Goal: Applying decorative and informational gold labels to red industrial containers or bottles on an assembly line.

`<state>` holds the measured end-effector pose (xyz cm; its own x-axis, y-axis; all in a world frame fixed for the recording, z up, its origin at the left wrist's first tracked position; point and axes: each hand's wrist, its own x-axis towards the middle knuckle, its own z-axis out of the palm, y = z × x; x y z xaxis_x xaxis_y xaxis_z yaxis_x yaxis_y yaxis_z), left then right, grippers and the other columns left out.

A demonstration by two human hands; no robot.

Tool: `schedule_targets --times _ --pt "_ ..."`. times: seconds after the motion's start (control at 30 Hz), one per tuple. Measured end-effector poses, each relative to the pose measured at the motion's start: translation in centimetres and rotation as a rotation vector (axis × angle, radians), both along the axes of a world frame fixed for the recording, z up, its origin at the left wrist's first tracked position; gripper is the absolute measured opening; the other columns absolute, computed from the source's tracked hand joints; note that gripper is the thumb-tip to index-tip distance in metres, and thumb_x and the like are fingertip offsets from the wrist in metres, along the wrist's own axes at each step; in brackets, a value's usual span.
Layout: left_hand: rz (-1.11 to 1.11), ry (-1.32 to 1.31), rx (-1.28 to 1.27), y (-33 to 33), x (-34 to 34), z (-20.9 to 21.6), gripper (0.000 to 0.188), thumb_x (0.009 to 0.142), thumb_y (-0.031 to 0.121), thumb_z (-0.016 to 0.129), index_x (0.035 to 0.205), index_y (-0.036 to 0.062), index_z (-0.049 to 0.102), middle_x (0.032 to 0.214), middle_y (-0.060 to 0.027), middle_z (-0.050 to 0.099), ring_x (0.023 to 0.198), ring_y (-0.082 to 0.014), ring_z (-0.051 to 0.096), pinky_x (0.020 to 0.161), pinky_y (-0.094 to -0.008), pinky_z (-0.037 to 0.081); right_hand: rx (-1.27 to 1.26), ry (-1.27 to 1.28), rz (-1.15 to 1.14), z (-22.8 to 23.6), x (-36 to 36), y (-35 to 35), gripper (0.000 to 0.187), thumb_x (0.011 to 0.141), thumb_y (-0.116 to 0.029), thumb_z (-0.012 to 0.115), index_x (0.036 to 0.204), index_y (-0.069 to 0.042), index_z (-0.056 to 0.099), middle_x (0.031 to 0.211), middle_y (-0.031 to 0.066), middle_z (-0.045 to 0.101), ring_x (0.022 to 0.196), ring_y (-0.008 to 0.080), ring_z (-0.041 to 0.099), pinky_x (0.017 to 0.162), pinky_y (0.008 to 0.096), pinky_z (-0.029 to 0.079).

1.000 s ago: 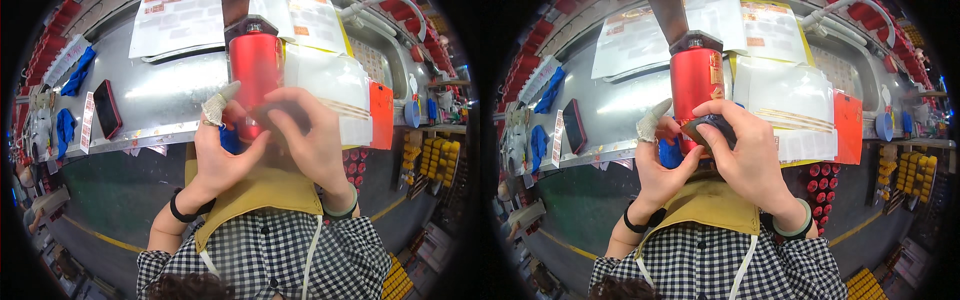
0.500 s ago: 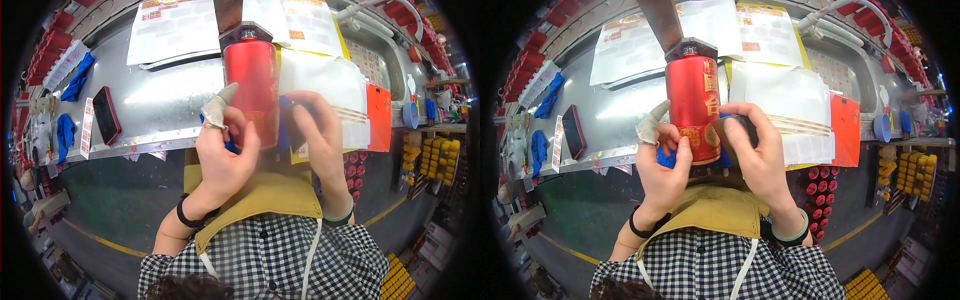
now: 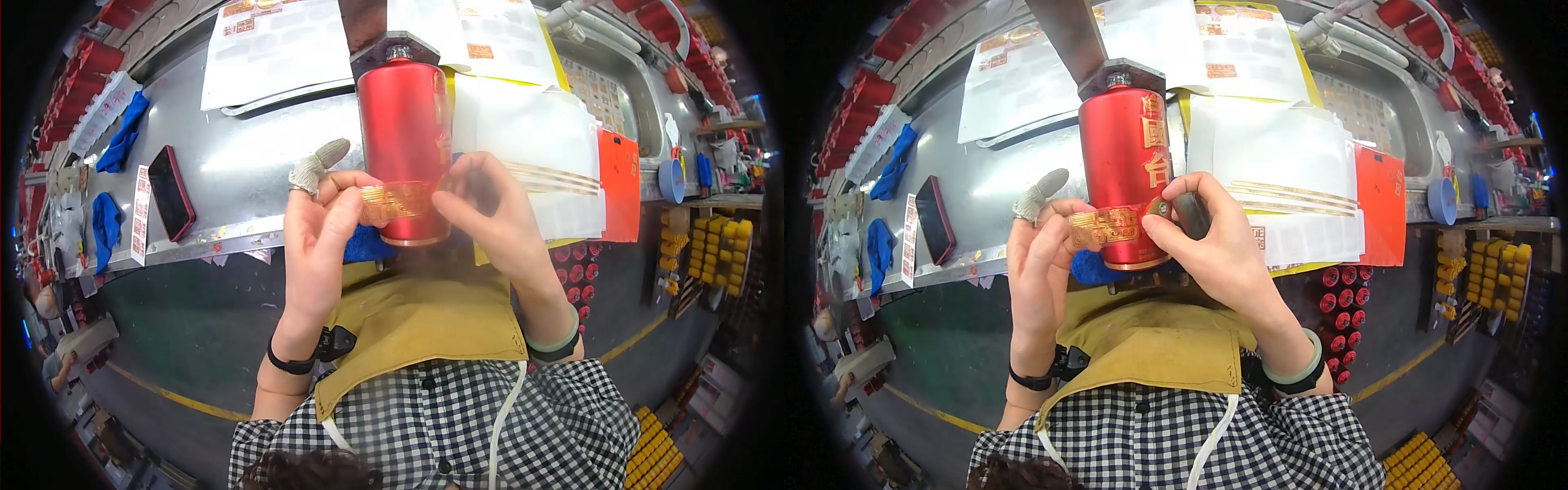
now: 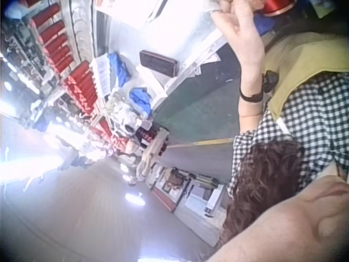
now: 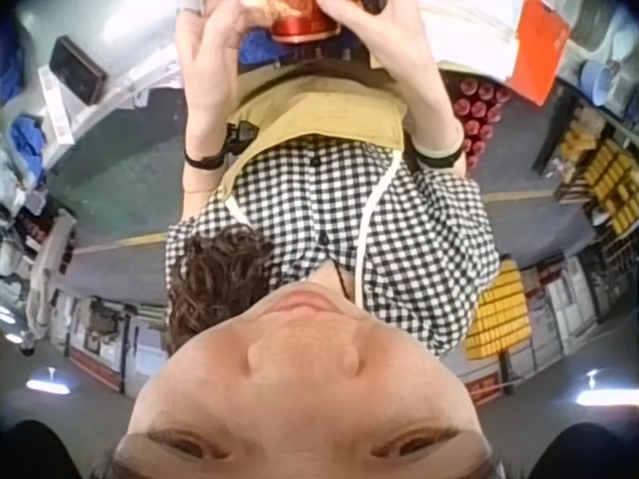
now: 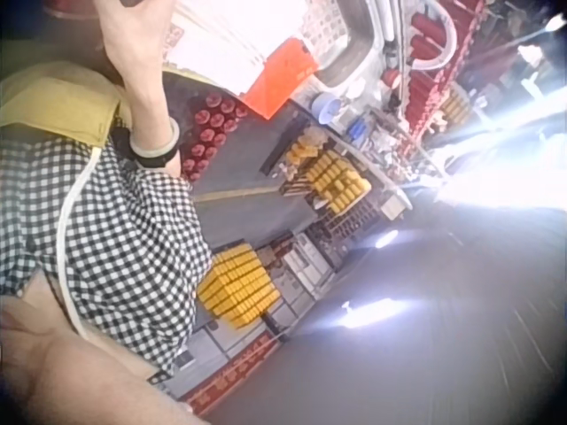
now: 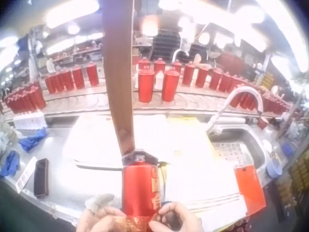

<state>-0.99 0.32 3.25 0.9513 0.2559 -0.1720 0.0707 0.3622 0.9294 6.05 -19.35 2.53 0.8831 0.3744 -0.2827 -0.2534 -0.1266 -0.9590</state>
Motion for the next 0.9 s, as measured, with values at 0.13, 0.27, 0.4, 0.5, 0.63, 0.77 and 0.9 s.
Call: schedule_targets --times 0.13,0.27,0.4,0.5,0.63,0.77,0.9 --pt "-0.045 -0.006 0.041 0.0 0.2 -0.1 0.058 0.098 -0.005 0.065 0.149 -0.0064 0.036 0.113 -0.0121 0.064 0.104 -0.0173 0.067 0.094 -0.0308 0.057 -0.047 -0.005 0.015 0.4 0.2 0.0 0.031 0.093 -0.019 0.079 0.109 -0.004 0.057 0.086 -0.0026 0.062 0.075 0.0026 0.051 0.065 0.0215 0.045" --pt "-0.015 -0.038 -0.007 -0.3 -0.1 -0.5 0.063 0.096 -0.004 0.07 0.152 -0.003 0.041 0.109 -0.0063 0.066 0.101 -0.014 0.067 0.085 -0.027 0.055 -0.068 -0.01 0.018 0.5 0.2 0.0 0.032 0.092 -0.019 0.08 0.108 -0.004 0.057 0.086 -0.0027 0.062 0.075 0.003 0.052 0.065 0.022 0.046" --pt "-0.003 0.015 0.033 0.0 -0.1 -0.8 0.061 0.097 -0.002 0.07 0.151 -0.0029 0.042 0.109 -0.0069 0.066 0.101 -0.0141 0.067 0.085 -0.0271 0.055 -0.055 0.003 0.016 0.4 0.2 0.0 0.032 0.092 -0.019 0.08 0.108 -0.004 0.057 0.086 -0.0026 0.062 0.075 0.0029 0.053 0.065 0.0217 0.046" --pt "-0.007 0.039 0.048 0.3 -0.2 -1.2 0.059 0.097 -0.001 0.07 0.15 -0.003 0.044 0.11 -0.0075 0.066 0.101 -0.0144 0.067 0.087 -0.0273 0.055 -0.066 -0.006 0.025 0.5 0.3 0.0 0.032 0.092 -0.019 0.08 0.108 -0.004 0.057 0.086 -0.0024 0.063 0.075 0.0027 0.053 0.065 0.0214 0.046" --pt "-0.017 0.036 0.038 0.4 -0.1 -1.2 0.056 0.097 -0.001 0.07 0.148 -0.0031 0.046 0.11 -0.0077 0.066 0.102 -0.0147 0.066 0.091 -0.0288 0.055 -0.06 -0.015 0.02 0.6 0.3 0.1 0.032 0.091 -0.019 0.08 0.108 -0.004 0.057 0.086 -0.0023 0.063 0.075 0.0027 0.053 0.064 0.0212 0.046" --pt "-0.006 0.031 0.045 0.2 -0.1 -1.3 0.054 0.098 -0.002 0.069 0.147 -0.0032 0.047 0.11 -0.007 0.065 0.103 -0.0145 0.066 0.093 -0.0297 0.055 -0.071 0.007 0.03 0.2 0.4 -0.1 0.033 0.091 -0.019 0.081 0.108 -0.004 0.058 0.086 -0.0022 0.063 0.075 0.003 0.053 0.064 0.0217 0.046" --pt "-0.003 0.022 0.033 0.1 -0.1 -1.3 0.053 0.098 -0.003 0.068 0.147 -0.0034 0.047 0.11 -0.0065 0.065 0.104 -0.0142 0.066 0.094 -0.0292 0.055 -0.049 0.004 0.016 -0.1 0.3 -0.1 0.033 0.091 -0.02 0.08 0.109 -0.004 0.058 0.086 -0.0019 0.064 0.075 0.0031 0.054 0.065 0.0218 0.047"
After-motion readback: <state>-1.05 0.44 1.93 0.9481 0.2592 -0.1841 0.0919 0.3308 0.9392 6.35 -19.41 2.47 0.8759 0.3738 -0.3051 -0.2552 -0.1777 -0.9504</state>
